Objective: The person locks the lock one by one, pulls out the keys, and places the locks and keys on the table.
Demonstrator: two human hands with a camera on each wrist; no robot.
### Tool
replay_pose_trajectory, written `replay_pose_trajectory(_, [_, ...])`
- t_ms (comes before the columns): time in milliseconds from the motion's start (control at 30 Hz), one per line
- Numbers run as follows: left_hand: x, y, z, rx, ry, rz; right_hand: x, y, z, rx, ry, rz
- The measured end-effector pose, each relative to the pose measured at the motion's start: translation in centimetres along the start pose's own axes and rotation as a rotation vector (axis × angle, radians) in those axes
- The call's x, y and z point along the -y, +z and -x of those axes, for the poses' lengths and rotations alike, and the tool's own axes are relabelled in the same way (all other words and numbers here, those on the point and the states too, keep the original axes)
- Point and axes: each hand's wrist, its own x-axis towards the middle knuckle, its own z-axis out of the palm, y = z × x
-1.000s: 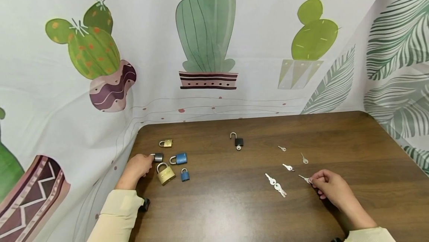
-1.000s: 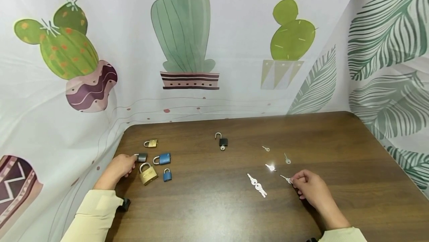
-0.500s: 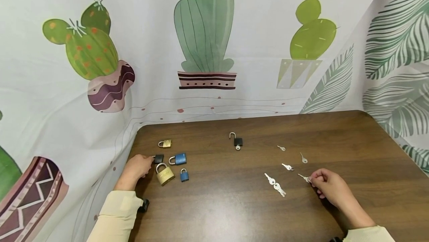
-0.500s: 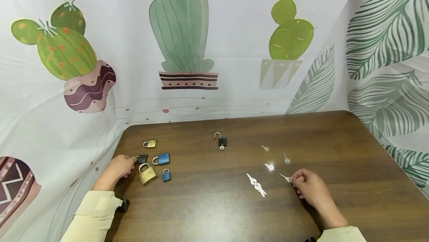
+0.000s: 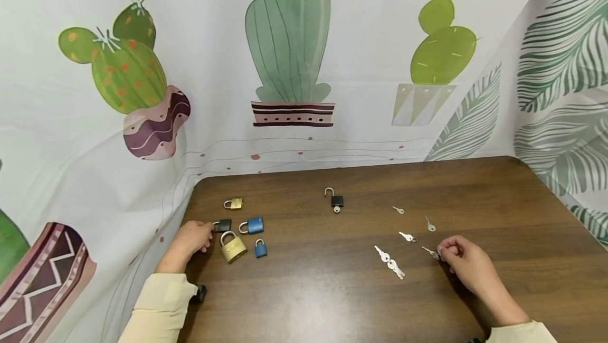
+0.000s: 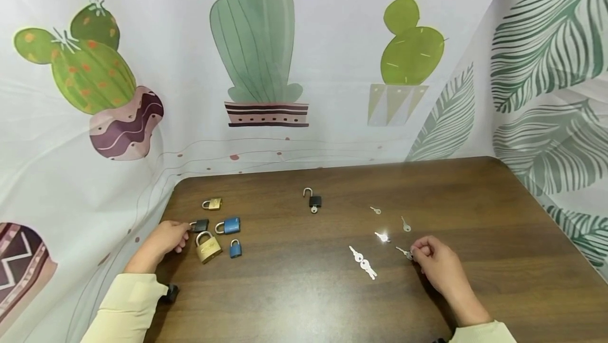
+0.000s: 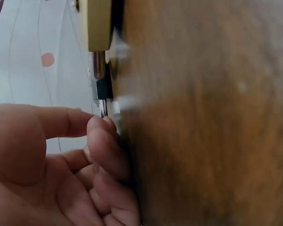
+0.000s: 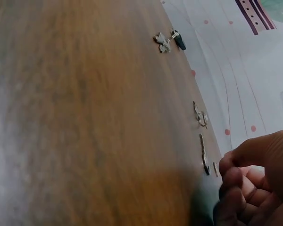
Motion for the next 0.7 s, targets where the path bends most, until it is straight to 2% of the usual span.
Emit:
replay_pose_trajectory(167, [0.4, -0.4, -0.1, -0.035, -0.021, 0.117, 1.3, 0.0, -0.1, -0.069, -0.066, 0.035])
replay_pose_trajectory(433, [-0.3, -1.1, 1.0, -0.132, -0.014, 0.106, 4.6, 0.7, -0.5, -0.066, -0.147, -0.015])
replay_pose_trajectory(700, [-2.4, -0.4, 1.8, -0.147, 0.023, 0.117, 7.0, 1.8, -1.3, -0.062, -0.254, -0.036])
